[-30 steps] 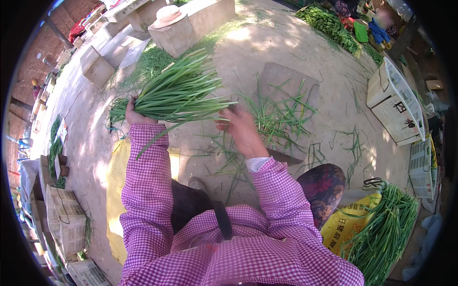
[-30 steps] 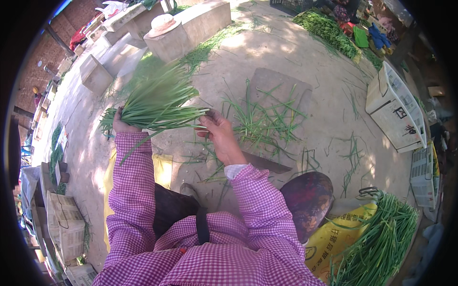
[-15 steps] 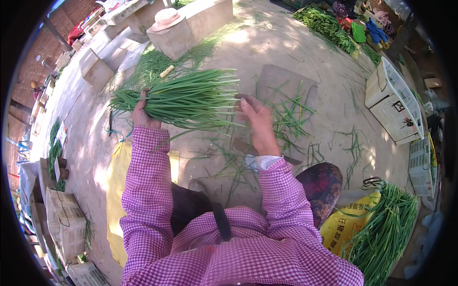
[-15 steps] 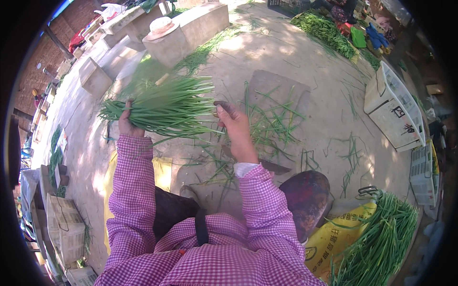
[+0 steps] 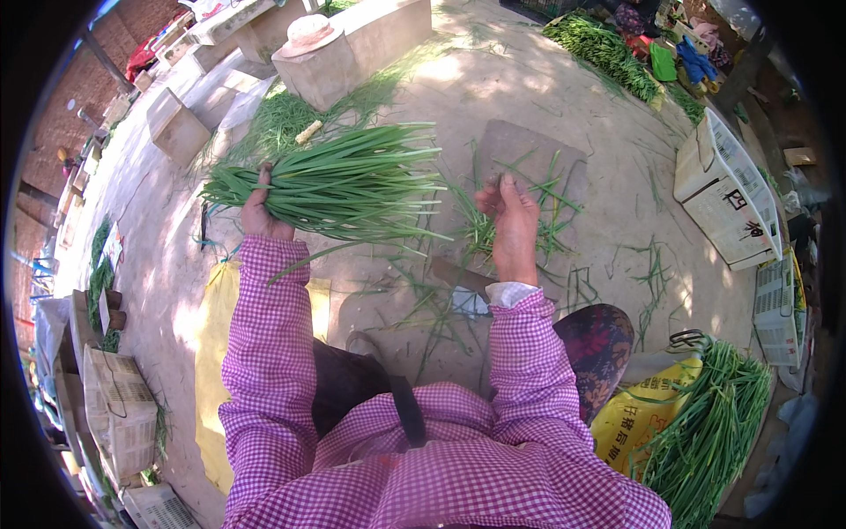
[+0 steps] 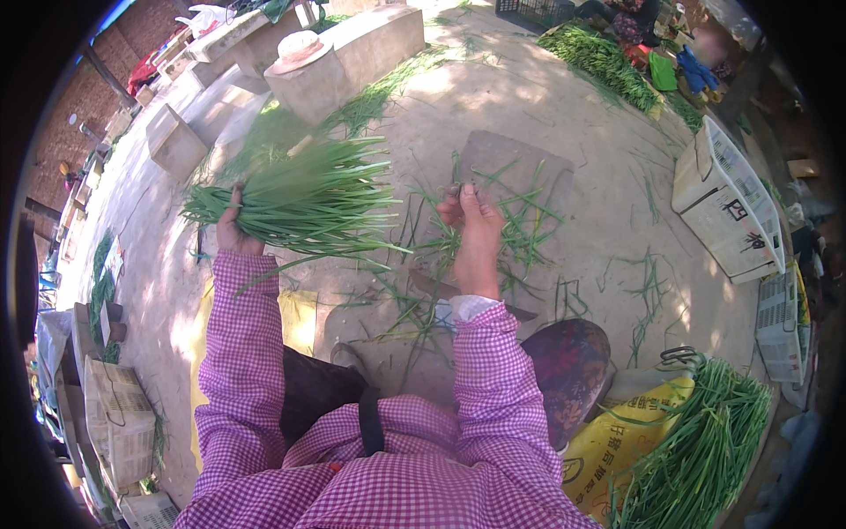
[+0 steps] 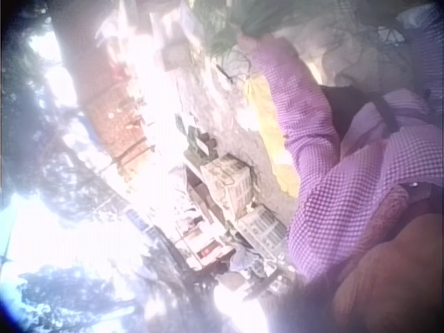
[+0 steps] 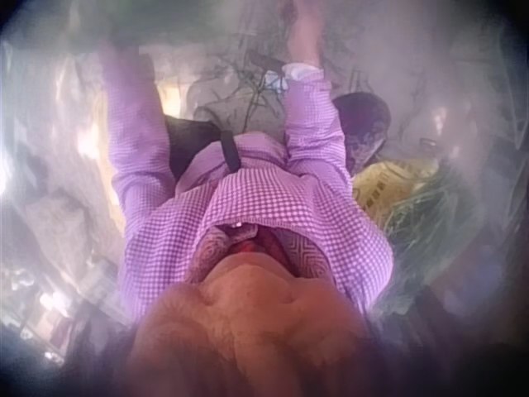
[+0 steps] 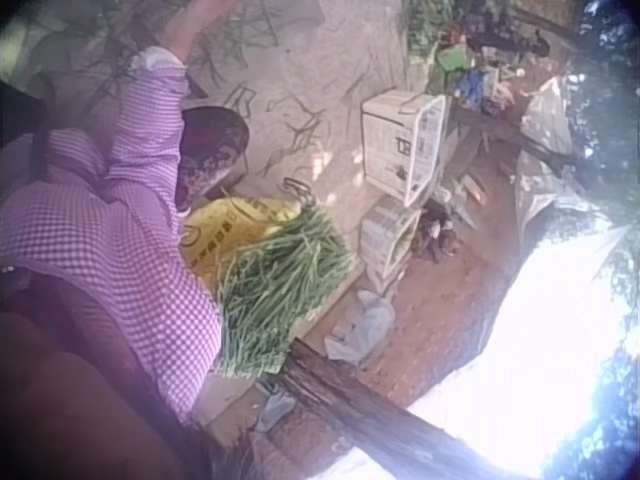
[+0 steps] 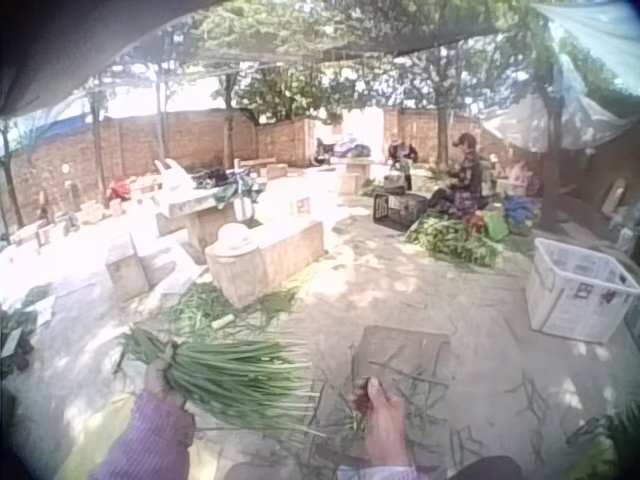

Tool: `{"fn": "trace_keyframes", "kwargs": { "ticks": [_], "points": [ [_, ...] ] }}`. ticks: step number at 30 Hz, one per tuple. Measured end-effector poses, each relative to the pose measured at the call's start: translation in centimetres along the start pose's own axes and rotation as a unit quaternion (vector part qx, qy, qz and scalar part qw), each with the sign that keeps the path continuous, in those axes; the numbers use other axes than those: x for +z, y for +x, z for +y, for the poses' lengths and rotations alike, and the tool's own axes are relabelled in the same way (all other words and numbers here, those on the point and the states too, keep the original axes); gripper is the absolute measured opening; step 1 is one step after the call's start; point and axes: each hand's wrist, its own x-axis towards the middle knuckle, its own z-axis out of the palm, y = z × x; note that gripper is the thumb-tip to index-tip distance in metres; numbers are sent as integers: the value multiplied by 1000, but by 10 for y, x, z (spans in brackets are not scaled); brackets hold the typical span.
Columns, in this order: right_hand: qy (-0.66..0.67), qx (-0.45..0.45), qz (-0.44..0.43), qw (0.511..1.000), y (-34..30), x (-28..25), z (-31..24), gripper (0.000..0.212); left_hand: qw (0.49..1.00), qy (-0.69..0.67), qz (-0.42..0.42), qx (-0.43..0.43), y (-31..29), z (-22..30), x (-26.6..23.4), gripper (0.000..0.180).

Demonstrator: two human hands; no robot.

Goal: The person sorts a bundle of green stalks by hand, pulling out individual damaged or yellowed leaves and placing the cleaned bundle onto a larger pile of vegetables.

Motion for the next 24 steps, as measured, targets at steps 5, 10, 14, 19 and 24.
{"fn": "trace_keyframes", "kwargs": {
  "ticks": [5,10,14,19,24],
  "points": [
    [-87,66,-120,987,-10,16,5,23,999,47,16,-6,-8,-9,24,19],
    [-70,164,-230,957,-21,25,4,26,996,63,-50,-32,-14,-7,29,20],
    [-5,216,-234,948,-30,38,5,19,993,86,-66,-49,-21,-7,37,19],
    [-25,175,-202,963,-31,37,2,9,993,61,-85,-53,-24,-5,42,15],
    [49,112,-183,975,-12,10,9,10,994,72,-79,2,-18,-4,39,13]
  ]
}}
